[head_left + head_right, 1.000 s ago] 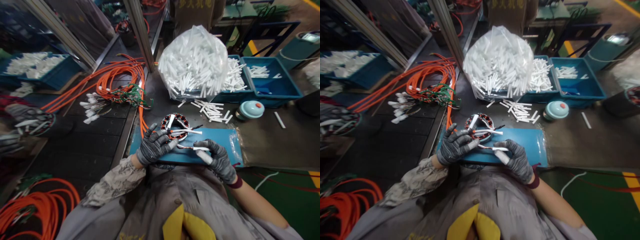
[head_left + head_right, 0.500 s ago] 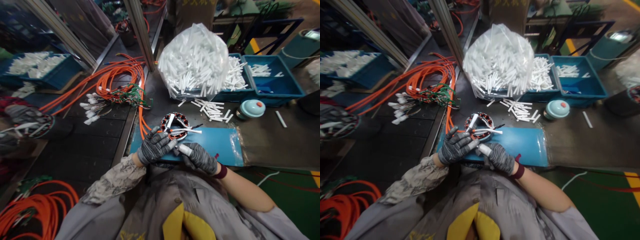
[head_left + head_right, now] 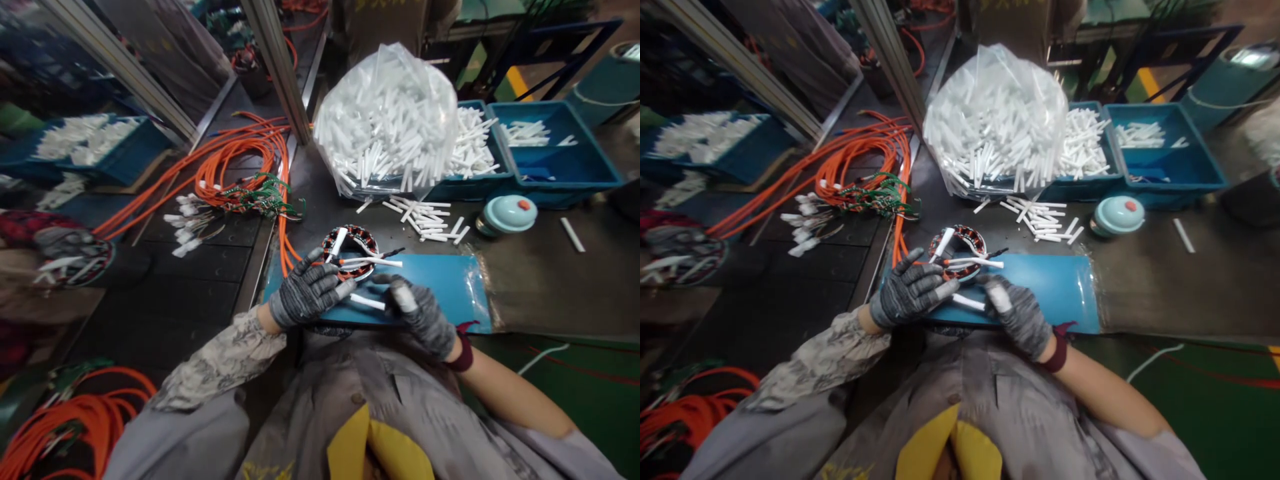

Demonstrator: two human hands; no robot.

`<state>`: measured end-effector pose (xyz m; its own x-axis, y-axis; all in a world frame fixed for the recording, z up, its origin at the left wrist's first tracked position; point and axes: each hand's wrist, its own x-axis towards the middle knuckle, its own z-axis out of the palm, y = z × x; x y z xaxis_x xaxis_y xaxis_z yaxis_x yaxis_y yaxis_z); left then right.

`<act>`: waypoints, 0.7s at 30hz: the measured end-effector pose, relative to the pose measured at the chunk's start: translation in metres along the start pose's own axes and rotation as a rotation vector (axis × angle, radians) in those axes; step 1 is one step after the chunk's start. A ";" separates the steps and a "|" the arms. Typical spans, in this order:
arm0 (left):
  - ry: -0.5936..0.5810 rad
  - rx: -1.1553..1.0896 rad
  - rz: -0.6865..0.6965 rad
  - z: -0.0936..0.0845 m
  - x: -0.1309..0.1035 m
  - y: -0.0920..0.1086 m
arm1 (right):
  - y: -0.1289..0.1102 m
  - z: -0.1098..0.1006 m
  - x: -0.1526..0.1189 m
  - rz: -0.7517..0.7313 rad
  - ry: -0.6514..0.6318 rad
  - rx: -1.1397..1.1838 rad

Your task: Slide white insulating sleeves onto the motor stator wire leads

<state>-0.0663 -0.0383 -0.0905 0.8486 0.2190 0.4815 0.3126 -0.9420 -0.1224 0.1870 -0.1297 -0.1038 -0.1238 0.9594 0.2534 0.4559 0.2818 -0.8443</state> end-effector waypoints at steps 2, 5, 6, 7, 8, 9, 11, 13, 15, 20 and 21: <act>-0.029 -0.005 -0.029 -0.003 0.005 0.004 | 0.008 -0.018 -0.004 0.194 0.081 0.117; -0.127 -0.004 -0.082 0.001 0.021 0.006 | 0.031 -0.040 -0.015 0.434 0.207 0.172; -0.152 0.002 -0.101 0.006 0.028 0.005 | 0.040 -0.044 -0.019 0.450 0.213 0.126; -0.175 0.007 -0.124 0.011 0.035 0.004 | 0.050 -0.046 -0.023 0.444 0.203 0.068; -0.195 0.008 -0.147 0.017 0.041 0.002 | 0.059 -0.047 -0.026 0.428 0.182 0.005; -0.207 0.006 -0.166 0.022 0.047 0.001 | 0.067 -0.047 -0.030 0.403 0.164 -0.062; -0.219 -0.023 -0.184 0.028 0.054 -0.001 | 0.082 -0.042 -0.035 0.362 0.168 -0.199; -0.207 -0.043 -0.193 0.030 0.055 -0.001 | 0.092 -0.037 -0.040 0.329 0.215 -0.316; -0.196 -0.040 -0.191 0.027 0.050 0.000 | 0.099 -0.032 -0.043 0.294 0.224 -0.360; -0.228 -0.022 -0.129 0.012 0.029 -0.002 | 0.104 -0.032 -0.046 0.223 0.233 -0.374; -0.243 -0.023 -0.110 0.007 0.025 -0.004 | 0.105 -0.033 -0.047 0.209 0.229 -0.377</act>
<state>-0.0431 -0.0273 -0.0836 0.8884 0.3728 0.2680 0.4014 -0.9140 -0.0592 0.2694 -0.1453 -0.1891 0.1820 0.9560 0.2299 0.7431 0.0194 -0.6689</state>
